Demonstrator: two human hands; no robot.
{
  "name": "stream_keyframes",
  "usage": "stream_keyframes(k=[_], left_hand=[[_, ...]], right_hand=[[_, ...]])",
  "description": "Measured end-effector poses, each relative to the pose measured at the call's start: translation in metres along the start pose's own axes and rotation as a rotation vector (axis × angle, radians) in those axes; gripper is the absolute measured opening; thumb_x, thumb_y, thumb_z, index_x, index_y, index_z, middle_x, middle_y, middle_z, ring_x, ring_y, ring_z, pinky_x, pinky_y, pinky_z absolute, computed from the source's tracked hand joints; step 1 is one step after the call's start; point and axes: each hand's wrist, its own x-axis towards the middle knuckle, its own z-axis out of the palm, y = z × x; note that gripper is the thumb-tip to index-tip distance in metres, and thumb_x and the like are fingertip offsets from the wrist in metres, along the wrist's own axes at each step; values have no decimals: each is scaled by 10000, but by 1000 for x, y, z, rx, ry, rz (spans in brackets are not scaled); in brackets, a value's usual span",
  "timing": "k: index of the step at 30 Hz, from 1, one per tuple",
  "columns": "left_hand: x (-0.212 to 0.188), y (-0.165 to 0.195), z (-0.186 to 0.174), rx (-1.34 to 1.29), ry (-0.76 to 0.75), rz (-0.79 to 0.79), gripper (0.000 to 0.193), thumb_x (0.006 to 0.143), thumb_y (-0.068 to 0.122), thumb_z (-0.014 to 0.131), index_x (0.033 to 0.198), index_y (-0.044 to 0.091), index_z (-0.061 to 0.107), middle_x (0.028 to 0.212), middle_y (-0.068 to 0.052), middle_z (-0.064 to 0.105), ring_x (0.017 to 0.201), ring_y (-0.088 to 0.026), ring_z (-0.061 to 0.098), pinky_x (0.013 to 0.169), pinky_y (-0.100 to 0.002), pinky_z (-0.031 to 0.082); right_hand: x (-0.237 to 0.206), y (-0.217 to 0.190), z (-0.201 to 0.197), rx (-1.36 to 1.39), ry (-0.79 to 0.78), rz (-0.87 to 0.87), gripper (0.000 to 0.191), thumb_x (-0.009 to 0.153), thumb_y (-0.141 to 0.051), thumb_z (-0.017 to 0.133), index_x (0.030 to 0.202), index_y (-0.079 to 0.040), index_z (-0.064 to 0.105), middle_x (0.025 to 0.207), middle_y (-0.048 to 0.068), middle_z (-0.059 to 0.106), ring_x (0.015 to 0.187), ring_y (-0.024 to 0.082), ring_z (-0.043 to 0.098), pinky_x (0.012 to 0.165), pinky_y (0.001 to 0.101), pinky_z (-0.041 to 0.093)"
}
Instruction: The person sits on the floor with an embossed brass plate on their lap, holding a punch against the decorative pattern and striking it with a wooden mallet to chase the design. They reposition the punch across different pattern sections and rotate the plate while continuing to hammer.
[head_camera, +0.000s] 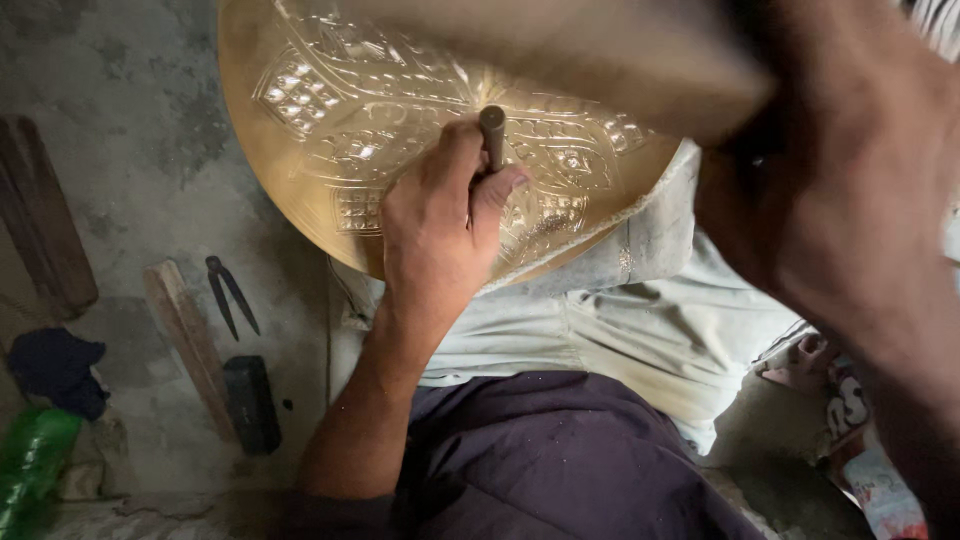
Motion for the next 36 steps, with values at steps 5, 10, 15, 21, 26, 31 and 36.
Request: stream_keyframes(k=[5,10,15,21,26,31,36], left_hand=[[-3,5,-3,41,2,29,287,1046,320,720,1173,94,595,951,-39,678,861,-197,688,753,-378,558],[-2,1,-2,37,55,77,276,1075,299,696,1193,73,589,890,-30,606,826,-191,652,759,-373,551],[-3,-1,1,18,39,55,259,1072,297,688,1156,70,595,898,-28,628,816,-184,662,738,-359,551],[-3,6,-5,-43,92,35,268,1043,260,719,1139,39,603,884,-74,637,787,-235,664,724,-394,536],[-2,6,-6,19,87,0,281,1020,228,769,1031,49,553,856,-75,633,785,-265,650,743,-423,516],[-4,5,-6,31,109,29,253,1000,223,752,1096,59,585,881,-63,646,795,-225,666,744,-403,535],[-4,2,-6,-3,67,22,224,1056,226,708,1128,50,588,901,-48,628,803,-201,666,733,-390,531]], right_hand=[[-14,19,11,-352,-51,-74,434,914,-39,781,1298,-90,584,1049,153,703,853,305,679,754,445,539],[-29,37,16,121,61,-109,497,1009,6,651,1451,-76,441,1232,149,644,1099,285,682,927,396,533],[-24,21,21,-162,45,-43,460,948,-17,762,1353,-30,545,1045,201,693,920,420,673,777,500,537],[-1,13,13,-483,15,-207,205,1012,-111,727,1212,-115,679,972,122,715,756,298,665,651,440,487],[-7,12,15,-283,75,-143,376,935,-7,693,1301,-85,646,1079,135,682,938,323,670,765,438,488],[-12,14,9,-384,17,-167,235,955,-37,687,1183,-69,639,916,129,659,754,327,637,703,477,513],[-15,11,9,14,102,-88,346,995,28,572,1335,-16,529,1169,151,638,1056,326,662,897,418,531]])
